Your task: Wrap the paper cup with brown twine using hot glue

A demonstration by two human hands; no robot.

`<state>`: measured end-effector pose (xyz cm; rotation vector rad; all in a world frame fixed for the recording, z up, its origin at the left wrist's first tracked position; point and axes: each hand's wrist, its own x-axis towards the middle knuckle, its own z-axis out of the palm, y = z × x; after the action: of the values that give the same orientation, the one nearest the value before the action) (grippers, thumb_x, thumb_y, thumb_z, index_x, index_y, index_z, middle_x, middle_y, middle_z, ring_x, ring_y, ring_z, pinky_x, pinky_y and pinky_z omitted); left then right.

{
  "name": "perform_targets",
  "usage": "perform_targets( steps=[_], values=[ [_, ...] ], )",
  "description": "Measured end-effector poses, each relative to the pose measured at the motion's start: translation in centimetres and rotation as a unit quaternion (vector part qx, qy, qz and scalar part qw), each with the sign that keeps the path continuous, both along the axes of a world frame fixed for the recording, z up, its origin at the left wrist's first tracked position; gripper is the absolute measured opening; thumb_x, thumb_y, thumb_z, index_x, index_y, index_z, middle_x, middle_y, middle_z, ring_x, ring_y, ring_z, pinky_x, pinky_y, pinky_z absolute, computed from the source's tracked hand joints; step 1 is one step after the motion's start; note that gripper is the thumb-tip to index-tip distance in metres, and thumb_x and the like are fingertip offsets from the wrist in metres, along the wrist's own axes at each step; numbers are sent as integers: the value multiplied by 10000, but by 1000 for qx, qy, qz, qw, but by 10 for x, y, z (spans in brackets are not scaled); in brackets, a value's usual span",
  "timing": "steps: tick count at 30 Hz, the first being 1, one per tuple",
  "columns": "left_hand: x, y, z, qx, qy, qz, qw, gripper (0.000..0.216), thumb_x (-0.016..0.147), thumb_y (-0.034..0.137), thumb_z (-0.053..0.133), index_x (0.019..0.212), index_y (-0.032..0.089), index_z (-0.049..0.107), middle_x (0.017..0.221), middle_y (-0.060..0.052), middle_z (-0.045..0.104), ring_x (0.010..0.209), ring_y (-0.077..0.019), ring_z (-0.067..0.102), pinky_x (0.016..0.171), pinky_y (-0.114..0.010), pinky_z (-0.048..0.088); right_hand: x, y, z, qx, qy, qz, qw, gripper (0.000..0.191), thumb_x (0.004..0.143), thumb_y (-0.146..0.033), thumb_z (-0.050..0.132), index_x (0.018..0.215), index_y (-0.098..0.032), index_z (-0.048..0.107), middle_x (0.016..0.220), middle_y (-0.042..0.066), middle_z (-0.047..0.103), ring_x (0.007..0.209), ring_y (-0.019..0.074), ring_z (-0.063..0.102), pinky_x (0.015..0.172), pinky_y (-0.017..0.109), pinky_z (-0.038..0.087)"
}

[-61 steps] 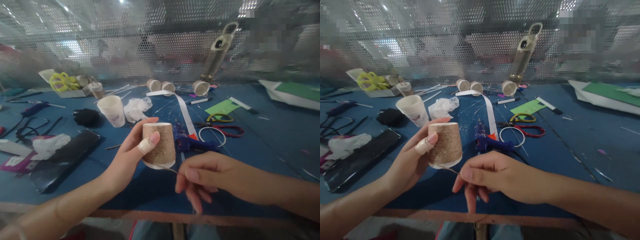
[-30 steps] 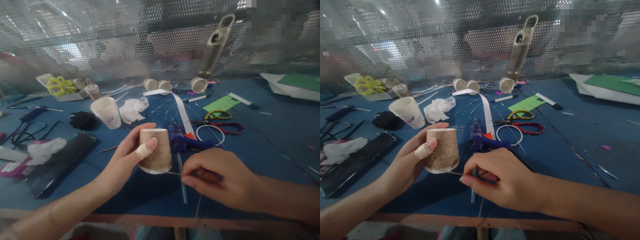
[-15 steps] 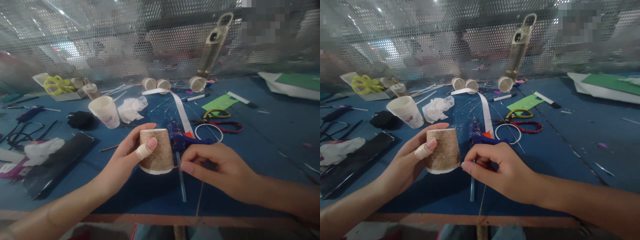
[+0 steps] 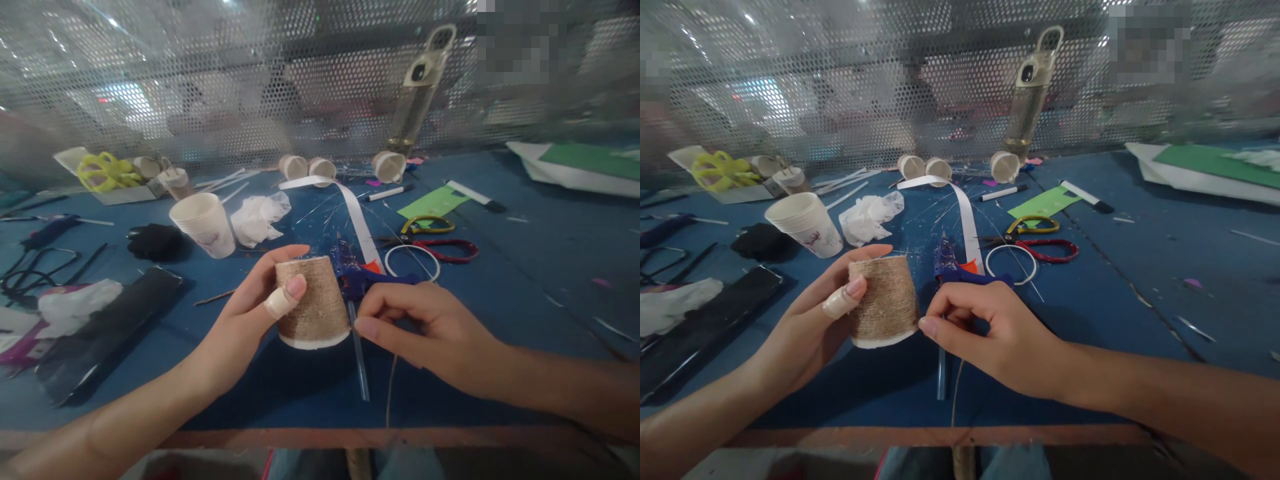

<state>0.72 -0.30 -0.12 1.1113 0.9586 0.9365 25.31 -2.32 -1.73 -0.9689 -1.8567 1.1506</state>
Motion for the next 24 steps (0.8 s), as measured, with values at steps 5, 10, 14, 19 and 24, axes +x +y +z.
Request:
perform_targets(
  steps=[5, 10, 14, 19, 24],
  values=[
    [4, -4, 2, -27, -22, -1, 999, 395, 886, 534, 881, 1224, 357, 778, 1166, -13, 765, 1137, -272, 658, 954, -377, 532, 0, -1, 1, 14, -1, -5, 1000, 264, 1044, -350, 670, 813, -224, 645, 575, -82, 519, 476, 70, 437, 461, 230, 321],
    [9, -7, 5, -37, -24, 27, 999, 373, 888, 517, 878, 1191, 318, 790, 1137, -30, 755, 1108, -276, 658, 929, -372, 534, 0, -3, 4, 20, -30, -24, 999, 262, 1025, -371, 665, 807, -227, 647, 609, -59, 539, 535, 94, 475, 504, 238, 362],
    [10, -6, 5, -43, -25, 23, 998, 395, 886, 529, 878, 1195, 301, 785, 1127, -37, 755, 1097, -276, 667, 899, -358, 534, 0, -3, 2, 32, -26, -36, 998, 255, 1026, -373, 673, 815, -230, 656, 620, -53, 548, 546, 100, 485, 517, 241, 376],
    [10, -5, 4, -48, -33, 27, 998, 415, 876, 515, 885, 1190, 261, 792, 1131, -57, 754, 1102, -279, 682, 883, -343, 558, -1, -2, 4, 21, -24, -36, 999, 243, 994, -348, 693, 785, -227, 663, 643, -45, 568, 573, 101, 504, 539, 231, 413],
    [7, -3, 1, -42, -44, 20, 998, 403, 879, 512, 876, 1172, 245, 807, 1146, -74, 763, 1099, -296, 690, 865, -353, 564, -2, -1, 3, 9, -2, -30, 1000, 232, 992, -322, 703, 784, -227, 662, 669, -50, 581, 582, 90, 510, 540, 215, 418]
  ],
)
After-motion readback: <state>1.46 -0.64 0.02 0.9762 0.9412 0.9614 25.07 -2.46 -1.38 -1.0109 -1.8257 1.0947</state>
